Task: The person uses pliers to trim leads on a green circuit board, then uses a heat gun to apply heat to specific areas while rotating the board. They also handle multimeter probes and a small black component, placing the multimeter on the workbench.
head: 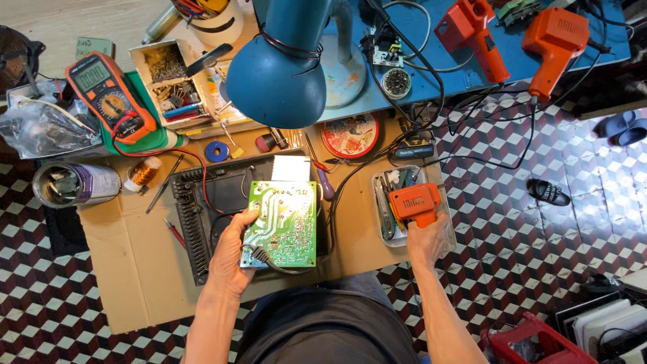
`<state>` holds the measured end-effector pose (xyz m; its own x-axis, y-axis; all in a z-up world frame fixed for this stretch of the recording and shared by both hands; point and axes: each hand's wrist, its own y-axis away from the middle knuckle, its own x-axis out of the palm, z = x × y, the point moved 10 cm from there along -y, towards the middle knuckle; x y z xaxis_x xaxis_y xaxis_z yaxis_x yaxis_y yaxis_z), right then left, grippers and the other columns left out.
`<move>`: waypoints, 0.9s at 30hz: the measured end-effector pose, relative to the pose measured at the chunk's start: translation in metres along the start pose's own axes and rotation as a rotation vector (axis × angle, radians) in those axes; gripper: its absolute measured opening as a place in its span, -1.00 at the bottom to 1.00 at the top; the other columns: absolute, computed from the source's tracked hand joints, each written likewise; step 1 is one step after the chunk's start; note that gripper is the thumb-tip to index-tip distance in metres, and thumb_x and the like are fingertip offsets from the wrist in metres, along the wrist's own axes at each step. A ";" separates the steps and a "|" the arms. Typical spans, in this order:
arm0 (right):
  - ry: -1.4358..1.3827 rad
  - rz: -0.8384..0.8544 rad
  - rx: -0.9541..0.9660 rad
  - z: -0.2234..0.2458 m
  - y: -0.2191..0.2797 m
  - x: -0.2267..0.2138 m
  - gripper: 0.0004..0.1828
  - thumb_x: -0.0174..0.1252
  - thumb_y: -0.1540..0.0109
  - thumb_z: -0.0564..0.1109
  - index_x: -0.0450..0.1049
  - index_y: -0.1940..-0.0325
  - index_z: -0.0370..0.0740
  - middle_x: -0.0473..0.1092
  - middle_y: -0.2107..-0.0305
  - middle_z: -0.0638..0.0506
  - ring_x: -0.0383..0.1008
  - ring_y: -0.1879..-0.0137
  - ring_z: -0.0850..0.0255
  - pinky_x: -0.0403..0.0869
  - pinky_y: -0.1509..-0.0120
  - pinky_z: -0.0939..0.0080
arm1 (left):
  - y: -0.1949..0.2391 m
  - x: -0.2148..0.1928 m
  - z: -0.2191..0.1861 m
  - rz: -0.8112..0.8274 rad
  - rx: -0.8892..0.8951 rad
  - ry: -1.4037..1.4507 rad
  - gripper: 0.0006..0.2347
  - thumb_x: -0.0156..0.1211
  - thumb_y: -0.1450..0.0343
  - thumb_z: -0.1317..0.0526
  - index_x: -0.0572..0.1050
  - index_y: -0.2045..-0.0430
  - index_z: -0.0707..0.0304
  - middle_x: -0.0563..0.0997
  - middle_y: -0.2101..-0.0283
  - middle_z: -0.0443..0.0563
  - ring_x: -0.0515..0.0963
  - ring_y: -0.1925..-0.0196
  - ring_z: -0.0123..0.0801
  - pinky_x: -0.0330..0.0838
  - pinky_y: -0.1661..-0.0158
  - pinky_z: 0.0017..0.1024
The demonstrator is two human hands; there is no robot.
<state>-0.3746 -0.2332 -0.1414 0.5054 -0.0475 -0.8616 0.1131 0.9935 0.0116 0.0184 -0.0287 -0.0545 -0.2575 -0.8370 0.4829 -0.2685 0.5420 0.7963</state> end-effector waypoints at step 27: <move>-0.774 0.418 0.217 0.107 0.123 -0.026 -0.45 0.05 -0.39 0.03 0.40 -0.31 -0.45 0.49 -0.08 -0.29 0.49 -0.17 0.11 0.41 -0.31 0.12 | 0.030 0.020 -0.006 0.454 0.049 -0.003 -0.63 0.14 -0.47 0.24 0.39 -0.19 0.35 0.61 -0.04 0.08 0.63 -0.01 -0.31 0.53 -0.06 -0.30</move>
<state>-0.2819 -0.1205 -0.0634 0.9665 0.1788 -0.1840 -0.0898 0.9076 0.4101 0.0113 -0.0296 -0.0192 -0.3623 -0.5133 0.7780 -0.1715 0.8572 0.4856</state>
